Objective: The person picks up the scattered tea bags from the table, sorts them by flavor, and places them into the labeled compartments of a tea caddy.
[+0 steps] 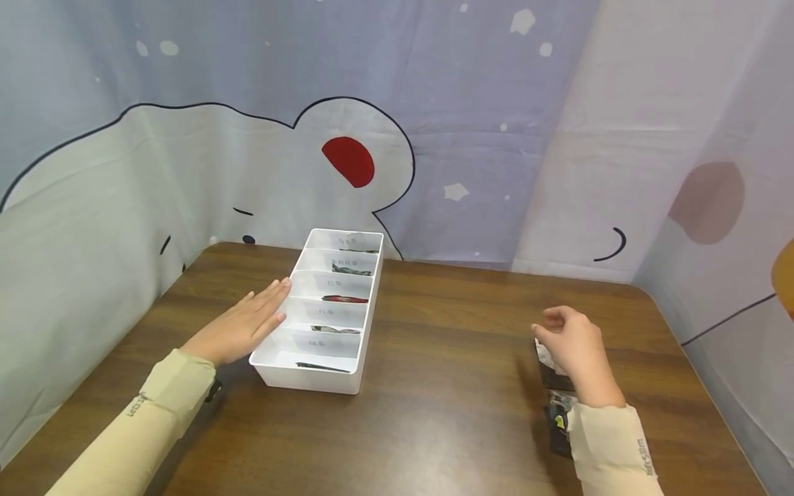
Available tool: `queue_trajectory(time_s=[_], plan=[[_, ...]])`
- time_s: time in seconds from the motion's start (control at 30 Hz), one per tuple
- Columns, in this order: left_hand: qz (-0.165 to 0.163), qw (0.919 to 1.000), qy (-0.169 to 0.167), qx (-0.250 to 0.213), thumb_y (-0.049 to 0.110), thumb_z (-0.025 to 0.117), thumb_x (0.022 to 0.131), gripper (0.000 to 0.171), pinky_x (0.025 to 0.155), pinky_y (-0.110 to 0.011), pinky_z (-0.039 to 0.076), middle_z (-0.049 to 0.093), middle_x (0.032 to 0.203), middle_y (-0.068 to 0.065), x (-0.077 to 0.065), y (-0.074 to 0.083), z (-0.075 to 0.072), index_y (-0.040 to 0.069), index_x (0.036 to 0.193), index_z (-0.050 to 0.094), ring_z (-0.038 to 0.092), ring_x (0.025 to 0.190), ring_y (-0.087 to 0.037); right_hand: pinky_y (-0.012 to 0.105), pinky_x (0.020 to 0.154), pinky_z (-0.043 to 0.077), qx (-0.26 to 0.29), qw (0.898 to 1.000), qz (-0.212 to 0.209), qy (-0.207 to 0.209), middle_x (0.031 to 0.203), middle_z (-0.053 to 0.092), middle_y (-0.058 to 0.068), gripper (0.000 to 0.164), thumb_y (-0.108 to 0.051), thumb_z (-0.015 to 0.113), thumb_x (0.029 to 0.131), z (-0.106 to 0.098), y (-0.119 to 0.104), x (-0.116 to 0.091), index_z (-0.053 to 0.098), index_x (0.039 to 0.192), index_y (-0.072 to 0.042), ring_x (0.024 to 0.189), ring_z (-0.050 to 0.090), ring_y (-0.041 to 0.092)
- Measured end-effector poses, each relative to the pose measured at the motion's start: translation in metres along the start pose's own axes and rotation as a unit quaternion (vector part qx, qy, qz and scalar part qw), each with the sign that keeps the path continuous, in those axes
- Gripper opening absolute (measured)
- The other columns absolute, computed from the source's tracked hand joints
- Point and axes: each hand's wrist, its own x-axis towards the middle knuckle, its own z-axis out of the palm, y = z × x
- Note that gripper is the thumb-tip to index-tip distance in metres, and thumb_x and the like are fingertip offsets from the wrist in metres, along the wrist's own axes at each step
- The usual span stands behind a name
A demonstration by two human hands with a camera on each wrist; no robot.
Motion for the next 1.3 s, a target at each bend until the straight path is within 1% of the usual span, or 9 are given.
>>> queue_trajectory(time_s=[0.2,0.4,0.57,0.67,0.8,0.93,1.1,1.23,1.3], plan=[[-0.002,1.0,-0.004,0.002,0.041,0.03,0.111,0.064,0.123,-0.057,0.016,0.016,0.168,-0.012,-0.001,0.0,0.0,0.003,0.162,0.018,0.016,0.155,-0.031,0.063,0.087,0.049,-0.022,0.999,0.043,-0.012,0.124,0.06,0.038,0.056,-0.028,0.064,0.098,-0.005,0.011,0.003,0.053,0.13,0.016,0.113,0.055,0.058],[-0.002,1.0,-0.004,-0.001,0.041,0.03,0.111,0.065,0.123,-0.057,0.016,0.016,0.168,-0.012,-0.001,0.0,0.0,0.003,0.161,0.018,0.016,0.155,-0.032,0.065,0.088,0.048,-0.045,0.997,0.06,-0.032,0.125,0.057,0.041,0.064,-0.03,0.067,0.095,-0.006,0.025,0.007,0.05,0.131,0.02,0.111,0.052,0.061],[-0.003,1.0,-0.006,-0.003,0.043,0.029,0.111,0.065,0.123,-0.056,0.015,0.016,0.169,-0.012,0.001,-0.001,0.002,0.003,0.162,0.017,0.015,0.155,-0.031,0.068,0.093,0.045,-0.068,0.992,0.075,-0.069,0.131,0.047,0.047,0.075,-0.035,0.068,0.093,-0.007,0.036,0.012,0.045,0.132,0.024,0.115,0.045,0.066],[-0.005,0.9999,-0.008,-0.003,0.044,0.028,0.111,0.066,0.124,-0.056,0.014,0.015,0.169,-0.011,0.001,-0.002,0.003,0.004,0.162,0.016,0.015,0.155,-0.03,0.068,0.093,0.045,-0.077,0.99,0.082,-0.09,0.13,0.046,0.048,0.077,-0.036,0.069,0.092,-0.006,0.042,0.013,0.045,0.13,0.026,0.116,0.045,0.066],[-0.003,1.0,-0.003,-0.003,0.043,0.029,0.111,0.065,0.123,-0.057,0.016,0.016,0.169,-0.011,0.001,-0.003,0.003,0.003,0.162,0.017,0.016,0.155,-0.031,0.065,0.088,0.049,-0.091,0.986,0.091,-0.108,0.122,0.051,0.047,0.074,-0.035,0.072,0.09,-0.004,0.049,0.015,0.048,0.124,0.027,0.109,0.052,0.063],[-0.003,1.0,0.0,-0.004,0.042,0.029,0.111,0.065,0.123,-0.057,0.016,0.016,0.168,-0.011,0.0,-0.002,0.002,0.003,0.162,0.017,0.016,0.155,-0.031,0.06,0.082,0.05,-0.096,0.985,0.094,-0.111,0.111,0.056,0.044,0.069,-0.033,0.075,0.087,-0.002,0.055,0.016,0.051,0.114,0.026,0.095,0.058,0.053],[-0.005,1.0,-0.003,-0.005,0.041,0.03,0.111,0.064,0.123,-0.057,0.016,0.016,0.168,-0.011,0.0,0.0,0.001,0.003,0.162,0.017,0.016,0.155,-0.031,0.06,0.083,0.05,-0.095,0.985,0.092,-0.109,0.109,0.056,0.044,0.071,-0.032,0.076,0.085,0.0,0.059,0.016,0.051,0.115,0.027,0.092,0.058,0.048],[-0.004,1.0,-0.002,-0.002,0.04,0.03,0.111,0.064,0.123,-0.057,0.017,0.016,0.168,-0.012,0.0,-0.001,0.0,0.002,0.161,0.017,0.016,0.155,-0.032,0.057,0.08,0.05,-0.083,0.985,0.101,-0.115,0.102,0.059,0.039,0.071,-0.033,0.076,0.085,-0.002,0.061,0.016,0.052,0.114,0.027,0.087,0.057,0.042],[-0.003,1.0,-0.001,-0.002,0.04,0.03,0.111,0.064,0.122,-0.058,0.017,0.016,0.168,-0.012,0.001,-0.001,0.0,0.002,0.161,0.018,0.016,0.155,-0.032,0.057,0.081,0.05,-0.08,0.984,0.103,-0.119,0.104,0.058,0.04,0.073,-0.034,0.076,0.085,-0.002,0.062,0.016,0.051,0.115,0.027,0.088,0.058,0.043]])
